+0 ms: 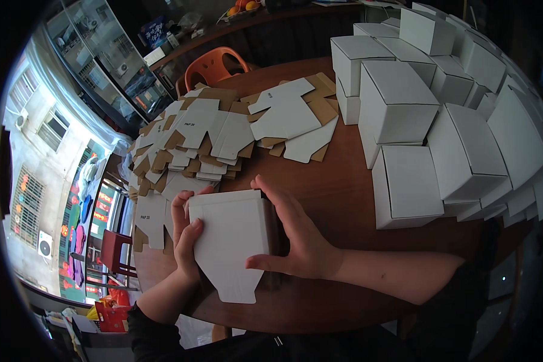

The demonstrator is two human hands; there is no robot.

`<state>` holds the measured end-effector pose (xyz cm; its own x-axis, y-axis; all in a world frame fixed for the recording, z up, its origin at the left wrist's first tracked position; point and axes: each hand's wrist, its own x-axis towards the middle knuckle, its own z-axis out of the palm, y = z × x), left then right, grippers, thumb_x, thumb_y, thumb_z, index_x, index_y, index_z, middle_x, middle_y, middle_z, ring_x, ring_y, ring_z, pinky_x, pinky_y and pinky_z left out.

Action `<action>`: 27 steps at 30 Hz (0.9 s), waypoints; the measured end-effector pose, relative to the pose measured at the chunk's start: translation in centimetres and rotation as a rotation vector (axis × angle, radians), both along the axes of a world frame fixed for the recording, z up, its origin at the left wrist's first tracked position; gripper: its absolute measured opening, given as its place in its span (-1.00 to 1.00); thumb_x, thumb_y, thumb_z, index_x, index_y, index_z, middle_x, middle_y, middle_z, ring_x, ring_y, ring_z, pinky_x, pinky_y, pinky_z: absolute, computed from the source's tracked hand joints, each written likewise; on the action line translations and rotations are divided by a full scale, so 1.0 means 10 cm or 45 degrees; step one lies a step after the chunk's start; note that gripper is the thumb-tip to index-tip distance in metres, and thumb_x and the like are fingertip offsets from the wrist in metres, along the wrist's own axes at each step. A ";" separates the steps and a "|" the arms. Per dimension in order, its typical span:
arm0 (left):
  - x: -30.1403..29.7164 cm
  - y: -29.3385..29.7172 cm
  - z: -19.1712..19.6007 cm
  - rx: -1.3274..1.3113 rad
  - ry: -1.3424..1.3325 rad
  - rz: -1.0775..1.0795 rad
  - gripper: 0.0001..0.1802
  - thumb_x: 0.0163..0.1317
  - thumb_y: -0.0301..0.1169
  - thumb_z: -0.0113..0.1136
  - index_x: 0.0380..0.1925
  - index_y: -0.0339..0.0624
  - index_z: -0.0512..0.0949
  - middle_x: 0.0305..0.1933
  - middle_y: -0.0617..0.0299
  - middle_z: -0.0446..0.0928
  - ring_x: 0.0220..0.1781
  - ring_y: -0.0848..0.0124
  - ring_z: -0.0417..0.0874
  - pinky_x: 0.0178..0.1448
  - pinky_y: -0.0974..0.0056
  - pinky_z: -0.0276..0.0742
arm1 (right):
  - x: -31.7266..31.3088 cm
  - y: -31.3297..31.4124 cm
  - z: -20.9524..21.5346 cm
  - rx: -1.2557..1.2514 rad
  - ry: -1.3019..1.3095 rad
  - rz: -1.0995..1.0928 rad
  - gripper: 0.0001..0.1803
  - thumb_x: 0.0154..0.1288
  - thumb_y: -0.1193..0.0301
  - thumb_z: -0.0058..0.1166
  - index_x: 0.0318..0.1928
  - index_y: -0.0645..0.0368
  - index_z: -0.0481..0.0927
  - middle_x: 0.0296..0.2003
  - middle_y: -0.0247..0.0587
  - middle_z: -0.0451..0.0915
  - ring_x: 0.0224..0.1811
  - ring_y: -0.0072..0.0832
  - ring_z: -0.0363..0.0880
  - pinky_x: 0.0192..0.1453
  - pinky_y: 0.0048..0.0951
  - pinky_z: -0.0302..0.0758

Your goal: The person assembles white cardboard boxes by hand at a wooden table. They pick up flat, pre-cut cardboard pieces, fold them along the scored lines, and tuck the flaps into slots to form a cube shape. The finished boxes are stacked in a pile to the right of the workspace.

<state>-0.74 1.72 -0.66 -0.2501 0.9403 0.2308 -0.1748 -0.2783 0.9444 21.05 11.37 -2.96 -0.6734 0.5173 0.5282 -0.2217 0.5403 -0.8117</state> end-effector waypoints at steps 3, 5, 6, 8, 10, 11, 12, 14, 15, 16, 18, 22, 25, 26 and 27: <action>0.01 -0.01 0.00 0.010 -0.024 0.003 -0.38 0.32 -0.38 0.08 0.36 -0.08 0.15 0.48 -0.09 0.22 0.42 0.23 0.33 0.49 0.06 0.21 | 0.00 -0.01 -0.01 0.001 -0.002 -0.010 0.33 0.14 0.02 0.52 0.60 0.27 -0.19 0.51 0.13 0.10 0.57 -0.06 0.09 0.60 -0.04 0.07; 0.01 0.00 -0.01 0.028 0.005 0.003 -0.39 0.33 -0.39 0.07 0.35 -0.09 0.15 0.47 -0.09 0.23 0.41 0.24 0.33 0.49 0.06 0.21 | -0.01 -0.02 -0.01 -0.062 0.035 0.007 0.35 0.12 0.02 0.53 0.60 0.26 -0.20 0.51 0.13 0.10 0.57 -0.06 0.09 0.60 -0.05 0.07; 0.00 0.00 -0.02 0.038 0.020 0.005 -0.40 0.33 -0.40 0.07 0.35 -0.10 0.16 0.47 -0.09 0.23 0.40 0.24 0.33 0.49 0.06 0.21 | -0.01 -0.02 -0.01 -0.054 0.028 0.005 0.35 0.12 0.02 0.53 0.60 0.26 -0.20 0.51 0.13 0.10 0.57 -0.06 0.09 0.60 -0.05 0.07; -0.01 0.00 -0.03 0.060 0.024 -0.004 -0.41 0.33 -0.40 0.07 0.34 -0.11 0.16 0.47 -0.10 0.24 0.40 0.25 0.33 0.49 0.06 0.20 | 0.00 -0.02 -0.02 -0.038 0.013 0.001 0.36 0.11 0.03 0.54 0.60 0.25 -0.20 0.50 0.12 0.11 0.57 -0.07 0.09 0.60 -0.06 0.08; -0.02 0.00 -0.04 0.082 0.037 -0.006 -0.41 0.33 -0.41 0.06 0.34 -0.11 0.17 0.47 -0.10 0.24 0.40 0.26 0.32 0.49 0.06 0.18 | 0.00 -0.01 -0.03 -0.023 0.020 0.000 0.36 0.11 0.03 0.55 0.60 0.25 -0.20 0.50 0.12 0.12 0.57 -0.07 0.10 0.60 -0.06 0.08; -0.02 0.00 -0.05 0.094 0.047 -0.004 -0.41 0.32 -0.41 0.06 0.34 -0.11 0.17 0.47 -0.11 0.24 0.40 0.25 0.31 0.50 0.06 0.17 | 0.00 -0.01 -0.03 -0.015 0.023 -0.001 0.36 0.11 0.04 0.55 0.60 0.25 -0.20 0.50 0.12 0.12 0.56 -0.08 0.11 0.60 -0.07 0.09; -0.03 0.00 -0.05 0.105 0.056 -0.003 -0.41 0.32 -0.42 0.06 0.33 -0.11 0.17 0.47 -0.11 0.24 0.41 0.25 0.31 0.51 0.05 0.15 | 0.00 -0.01 -0.03 -0.014 0.028 -0.001 0.36 0.10 0.04 0.55 0.60 0.25 -0.19 0.50 0.12 0.12 0.56 -0.08 0.11 0.60 -0.07 0.09; -0.02 0.00 -0.05 0.104 0.046 -0.001 -0.41 0.31 -0.42 0.07 0.33 -0.10 0.18 0.46 -0.11 0.24 0.42 0.24 0.29 0.52 0.04 0.12 | 0.00 -0.01 -0.03 -0.012 0.039 -0.001 0.35 0.10 0.05 0.55 0.60 0.25 -0.19 0.49 0.11 0.13 0.56 -0.08 0.12 0.59 -0.08 0.10; -0.02 0.00 -0.05 0.103 0.043 0.001 -0.41 0.30 -0.43 0.07 0.33 -0.10 0.18 0.46 -0.12 0.24 0.42 0.23 0.28 0.53 0.03 0.10 | 0.00 -0.01 -0.02 -0.009 0.040 -0.003 0.34 0.10 0.05 0.55 0.60 0.25 -0.17 0.49 0.10 0.13 0.56 -0.09 0.13 0.59 -0.08 0.11; -0.02 0.00 -0.05 0.107 0.043 0.000 -0.41 0.30 -0.43 0.07 0.32 -0.10 0.18 0.46 -0.11 0.24 0.43 0.23 0.27 0.53 0.03 0.09 | 0.00 -0.02 -0.02 -0.006 0.042 -0.005 0.33 0.10 0.05 0.56 0.60 0.26 -0.15 0.50 0.10 0.13 0.56 -0.09 0.13 0.59 -0.08 0.11; -0.03 0.00 -0.06 0.115 0.043 -0.003 -0.41 0.28 -0.44 0.07 0.31 -0.10 0.19 0.46 -0.11 0.24 0.45 0.22 0.25 0.54 0.03 0.07 | 0.00 -0.02 -0.02 0.008 0.037 -0.010 0.31 0.09 0.06 0.56 0.59 0.25 -0.11 0.50 0.08 0.14 0.55 -0.09 0.14 0.59 -0.08 0.12; -0.02 0.00 -0.06 0.148 0.048 0.001 -0.43 0.28 -0.44 0.07 0.29 -0.09 0.20 0.45 -0.09 0.25 0.46 0.22 0.23 0.55 0.03 0.05 | 0.00 -0.01 0.00 0.033 0.008 -0.023 0.26 0.08 0.06 0.57 0.57 0.23 -0.03 0.48 0.05 0.16 0.53 -0.10 0.17 0.58 -0.09 0.15; -0.02 0.00 -0.09 0.174 0.047 0.008 -0.46 0.28 -0.44 0.08 0.25 -0.10 0.22 0.45 -0.09 0.25 0.46 0.22 0.23 0.56 0.02 0.02 | 0.00 0.00 -0.01 0.031 0.008 -0.023 0.20 0.07 0.07 0.58 0.53 0.20 0.04 0.47 0.05 0.18 0.52 -0.10 0.19 0.57 -0.10 0.17; -0.04 0.00 -0.11 0.189 0.056 0.012 -0.48 0.27 -0.43 0.08 0.23 -0.11 0.23 0.45 -0.09 0.25 0.46 0.22 0.23 0.56 0.02 0.01 | 0.00 0.01 -0.02 0.029 0.013 -0.020 0.18 0.07 0.08 0.58 0.52 0.19 0.07 0.46 0.05 0.18 0.52 -0.11 0.19 0.57 -0.11 0.17; -0.04 0.01 -0.12 0.202 0.065 0.012 -0.50 0.27 -0.43 0.08 0.21 -0.12 0.24 0.44 -0.08 0.26 0.46 0.22 0.23 0.56 0.02 0.00 | 0.00 0.01 -0.03 0.027 0.014 -0.008 0.15 0.07 0.08 0.58 0.50 0.18 0.09 0.46 0.06 0.19 0.52 -0.11 0.19 0.56 -0.11 0.17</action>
<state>-1.13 1.78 -1.85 -0.2432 0.8887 0.3888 -0.1245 -0.4261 0.8961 21.01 11.48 -3.25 -0.6642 0.5103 0.5463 -0.2271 0.5585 -0.7978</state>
